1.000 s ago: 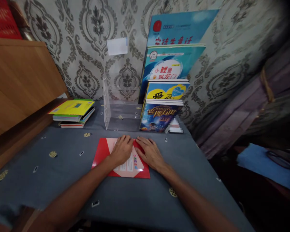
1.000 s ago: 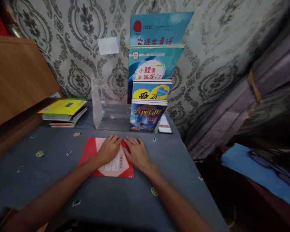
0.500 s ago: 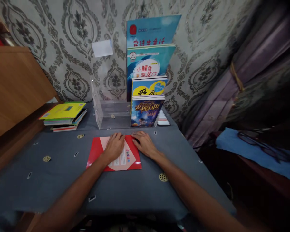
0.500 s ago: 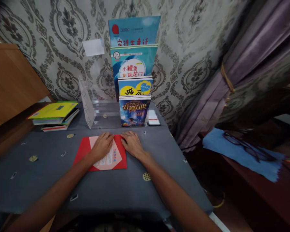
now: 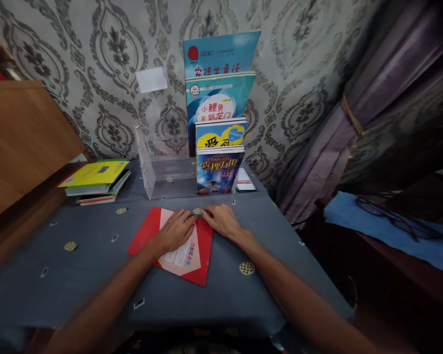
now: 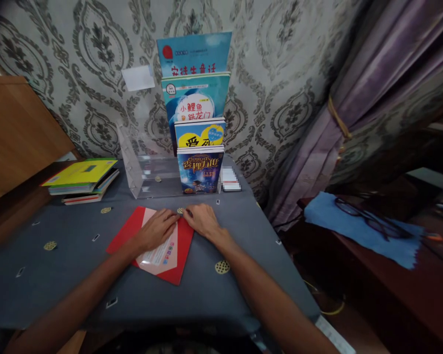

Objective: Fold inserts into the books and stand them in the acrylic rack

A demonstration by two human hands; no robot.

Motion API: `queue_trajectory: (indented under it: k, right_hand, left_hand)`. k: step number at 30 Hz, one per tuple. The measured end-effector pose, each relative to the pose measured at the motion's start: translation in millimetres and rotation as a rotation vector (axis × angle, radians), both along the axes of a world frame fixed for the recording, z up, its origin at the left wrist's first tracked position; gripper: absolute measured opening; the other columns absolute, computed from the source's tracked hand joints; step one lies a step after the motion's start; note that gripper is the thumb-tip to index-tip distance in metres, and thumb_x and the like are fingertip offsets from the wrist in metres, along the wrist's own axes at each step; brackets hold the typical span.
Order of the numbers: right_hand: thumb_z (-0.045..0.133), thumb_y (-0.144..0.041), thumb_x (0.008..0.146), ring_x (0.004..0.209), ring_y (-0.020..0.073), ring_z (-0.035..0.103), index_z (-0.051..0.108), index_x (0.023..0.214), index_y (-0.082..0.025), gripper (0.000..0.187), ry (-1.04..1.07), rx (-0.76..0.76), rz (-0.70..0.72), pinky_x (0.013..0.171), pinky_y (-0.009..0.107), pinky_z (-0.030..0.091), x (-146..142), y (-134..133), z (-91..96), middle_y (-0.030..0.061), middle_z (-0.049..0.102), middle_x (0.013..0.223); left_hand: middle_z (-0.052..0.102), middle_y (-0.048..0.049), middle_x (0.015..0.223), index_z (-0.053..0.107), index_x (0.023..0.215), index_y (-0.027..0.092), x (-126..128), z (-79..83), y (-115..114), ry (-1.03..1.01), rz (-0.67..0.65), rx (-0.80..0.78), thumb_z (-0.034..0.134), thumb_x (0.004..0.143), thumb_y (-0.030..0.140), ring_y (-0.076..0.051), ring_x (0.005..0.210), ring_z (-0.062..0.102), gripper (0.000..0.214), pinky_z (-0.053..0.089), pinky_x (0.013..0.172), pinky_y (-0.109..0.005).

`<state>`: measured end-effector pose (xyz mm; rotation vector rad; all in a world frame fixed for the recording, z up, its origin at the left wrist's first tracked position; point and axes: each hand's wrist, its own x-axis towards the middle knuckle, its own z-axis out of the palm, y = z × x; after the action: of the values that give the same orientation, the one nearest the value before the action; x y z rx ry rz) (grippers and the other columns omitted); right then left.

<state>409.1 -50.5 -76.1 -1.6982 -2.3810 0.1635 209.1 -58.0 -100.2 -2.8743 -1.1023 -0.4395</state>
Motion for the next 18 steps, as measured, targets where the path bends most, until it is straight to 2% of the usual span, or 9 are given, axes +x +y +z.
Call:
queue_trajectory:
  k: [3, 9, 11, 14, 18]
  right_hand:
    - [0.045, -0.033, 0.102, 0.087, 0.0255, 0.074, 0.077, 0.09, -0.017, 0.037, -0.03, -0.024, 0.034, 0.068, 0.03, 0.042, 1, -3, 5.7, 0.0137, 0.078, 0.09]
    - [0.047, -0.036, 0.101, 0.092, 0.0282, 0.073, 0.075, 0.095, -0.015, 0.035, -0.144, -0.108, 0.137, 0.072, 0.031, 0.046, 0, -21, 23.1, 0.0163, 0.077, 0.095]
    - [0.048, -0.037, 0.101, 0.093, 0.0291, 0.073, 0.075, 0.096, -0.014, 0.035, -0.146, -0.141, 0.16, 0.073, 0.032, 0.047, -1, -28, 26.9, 0.017, 0.077, 0.095]
    - [0.051, -0.035, 0.1, 0.092, 0.0294, 0.073, 0.075, 0.095, -0.012, 0.034, -0.129, -0.2, 0.217, 0.073, 0.033, 0.049, -1, -37, 32.5, 0.0183, 0.076, 0.095]
    - [0.061, -0.037, 0.095, 0.089, 0.0288, 0.072, 0.074, 0.093, -0.01, 0.03, -0.07, -0.292, 0.309, 0.071, 0.032, 0.05, 0, -45, 43.6, 0.0195, 0.076, 0.097]
  left_hand:
    - [0.063, -0.0116, 0.108, 0.063, 0.115, 0.016, 1, 3.7, -3, 0.077, 0.028, 0.057, 0.037, 0.103, 0.024, -0.025, 0.103, 0.056, 0.03, 0.048, 0.094, -0.042]
    - [0.064, -0.0138, 0.111, 0.065, 0.11, 0.016, 11, 9.2, -14, 0.232, 0.404, 0.107, 0.039, 0.103, 0.032, -0.03, 0.104, 0.058, 0.032, 0.048, 0.085, -0.043]
    - [0.064, -0.0147, 0.113, 0.065, 0.11, 0.016, 14, 9.9, -18, 0.246, 0.487, 0.103, 0.039, 0.103, 0.034, -0.031, 0.104, 0.059, 0.033, 0.048, 0.084, -0.043]
    - [0.064, -0.014, 0.112, 0.063, 0.113, 0.016, 16, 10.4, -19, 0.263, 0.46, 0.084, 0.04, 0.103, 0.036, -0.03, 0.103, 0.06, 0.033, 0.049, 0.084, -0.042]
    - [0.066, -0.0112, 0.112, 0.061, 0.114, 0.018, 12, 10.2, -14, 0.269, 0.277, 0.048, 0.04, 0.104, 0.035, -0.026, 0.102, 0.061, 0.029, 0.051, 0.081, -0.036]
